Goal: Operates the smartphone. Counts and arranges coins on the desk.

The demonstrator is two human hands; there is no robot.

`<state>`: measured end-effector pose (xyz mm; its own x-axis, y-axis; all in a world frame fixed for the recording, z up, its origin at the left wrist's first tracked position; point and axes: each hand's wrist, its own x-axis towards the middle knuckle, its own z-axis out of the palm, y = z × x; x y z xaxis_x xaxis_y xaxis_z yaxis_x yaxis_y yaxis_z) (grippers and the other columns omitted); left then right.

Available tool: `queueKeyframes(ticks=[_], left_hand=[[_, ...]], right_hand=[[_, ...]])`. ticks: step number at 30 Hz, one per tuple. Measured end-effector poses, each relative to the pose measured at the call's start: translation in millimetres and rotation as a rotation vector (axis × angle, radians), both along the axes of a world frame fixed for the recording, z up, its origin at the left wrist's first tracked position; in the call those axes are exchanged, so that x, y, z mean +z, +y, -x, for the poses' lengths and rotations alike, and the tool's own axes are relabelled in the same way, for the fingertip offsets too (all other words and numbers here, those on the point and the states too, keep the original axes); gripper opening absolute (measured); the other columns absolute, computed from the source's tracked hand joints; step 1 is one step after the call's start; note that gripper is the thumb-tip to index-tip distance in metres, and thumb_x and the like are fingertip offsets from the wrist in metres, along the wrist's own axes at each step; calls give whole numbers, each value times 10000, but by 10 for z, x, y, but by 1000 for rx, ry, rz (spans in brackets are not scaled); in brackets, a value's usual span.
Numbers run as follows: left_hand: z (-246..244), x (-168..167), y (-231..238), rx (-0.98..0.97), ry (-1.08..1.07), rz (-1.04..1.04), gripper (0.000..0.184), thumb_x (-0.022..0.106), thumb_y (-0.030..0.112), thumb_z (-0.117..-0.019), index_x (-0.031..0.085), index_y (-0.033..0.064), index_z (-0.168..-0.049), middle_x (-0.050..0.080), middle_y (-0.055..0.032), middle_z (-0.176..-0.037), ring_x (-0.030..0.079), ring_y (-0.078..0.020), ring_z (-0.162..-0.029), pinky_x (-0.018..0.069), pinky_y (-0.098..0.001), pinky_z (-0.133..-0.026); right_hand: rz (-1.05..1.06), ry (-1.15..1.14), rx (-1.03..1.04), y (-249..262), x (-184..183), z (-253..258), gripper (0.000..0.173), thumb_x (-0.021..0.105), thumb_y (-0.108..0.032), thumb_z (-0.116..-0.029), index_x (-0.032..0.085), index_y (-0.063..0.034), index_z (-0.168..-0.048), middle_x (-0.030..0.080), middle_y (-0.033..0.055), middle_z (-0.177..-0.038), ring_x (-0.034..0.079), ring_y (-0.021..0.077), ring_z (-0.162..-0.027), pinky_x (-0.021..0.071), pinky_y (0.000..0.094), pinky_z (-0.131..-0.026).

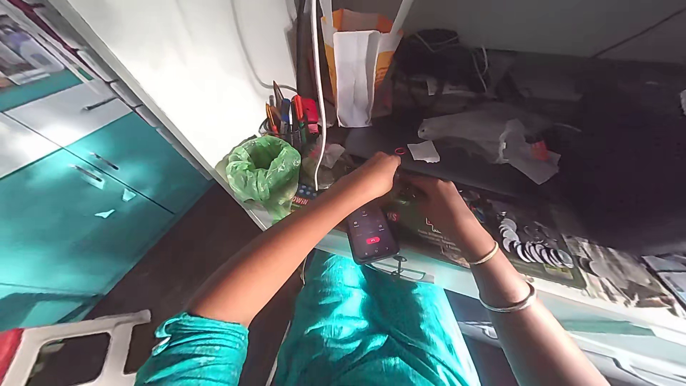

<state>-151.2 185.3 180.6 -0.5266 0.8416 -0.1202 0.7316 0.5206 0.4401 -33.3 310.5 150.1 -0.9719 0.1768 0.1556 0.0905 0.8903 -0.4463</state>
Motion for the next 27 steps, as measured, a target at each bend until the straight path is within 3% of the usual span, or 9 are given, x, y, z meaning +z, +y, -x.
queueKeyframes(ticks=[5, 8, 11, 13, 15, 19, 23, 25, 27], left_hand=[[48, -30, -66, -58, 58, -51, 487, 600, -119, -904, 578, -5, -1377, 632, -227, -1299, 576, -386, -1258, 450, -502, -1067], [-64, -97, -276, 10, 123, -223, 366, 613, 46, -990, 606, 17, -1355, 632, -221, -1306, 617, -360, -1222, 493, -490, -1045], [-448, -233, -683, 182, 212, -490, 333, 620, 265, -1021, 671, 46, -1267, 698, -137, -1110, 703, -233, -944, 591, -392, -849], [-747, -500, -973, 335, 241, -693, 288, 583, 300, -1029, 726, 49, -1041, 697, -61, -861, 650, -104, -712, 558, -250, -657], [-1052, -855, -1209, 486, 156, -785, 353, 533, 284, -1047, 699, 15, -889, 675, -40, -743, 638, -52, -633, 550, -206, -588], [-1440, -1341, -1337, 563, -375, -808, 397, 376, 272, -1105, 659, -5, -1073, 730, -17, -862, 711, -58, -695, 607, -231, -614], [-1538, -1212, -1206, 407, -1108, -1096, 429, 285, 299, -1125, 424, -17, -1380, 714, -142, -1190, 732, -277, -1046, 624, -424, -897], [-1566, -1125, -1137, 440, -1156, -1145, 394, 298, 189, -1116, 397, -51, -1412, 688, -169, -1242, 718, -288, -1095, 605, -434, -964], [-1604, -1097, -1107, 481, -986, -1139, 381, 339, 132, -1109, 430, -97, -1399, 691, -160, -1249, 725, -250, -1096, 618, -402, -966]], right_hand=[[-11, 143, -31, 13, -74, -14, 230, 636, 3, -955, 735, -26, -1160, 740, 176, -1039, 712, 326, -982, 552, 535, -899], [20, 113, -38, 36, -71, -49, 244, 682, -9, -930, 731, -28, -1169, 735, 168, -1091, 709, 313, -1011, 552, 519, -909], [47, 147, -29, 105, -95, -139, 255, 647, -77, -976, 726, -41, -1215, 722, 160, -1135, 720, 277, -977, 591, 460, -880], [14, 233, -47, 112, -114, -239, 246, 620, -148, -1000, 745, -58, -1191, 728, 154, -1101, 723, 255, -915, 598, 426, -819], [-22, 293, -55, 36, -144, -376, 257, 595, -199, -1010, 768, -62, -1140, 742, 135, -1044, 724, 210, -873, 601, 350, -788], [12, 297, -7, -283, -273, -664, 294, 598, -277, -994, 792, -83, -1098, 761, 88, -981, 729, 154, -845, 598, 278, -744], [40, 263, 16, -511, -426, -787, 351, 610, -359, -977, 782, -108, -1152, 746, 70, -1038, 687, 145, -912, 562, 243, -750], [59, 263, 23, -517, -438, -804, 379, 609, -398, -973, 780, -118, -1161, 736, 55, -1041, 679, 109, -909, 556, 210, -755], [96, 264, 37, -483, -432, -821, 405, 612, -432, -976, 774, -120, -1177, 733, 56, -1059, 671, 82, -898, 544, 185, -756]])
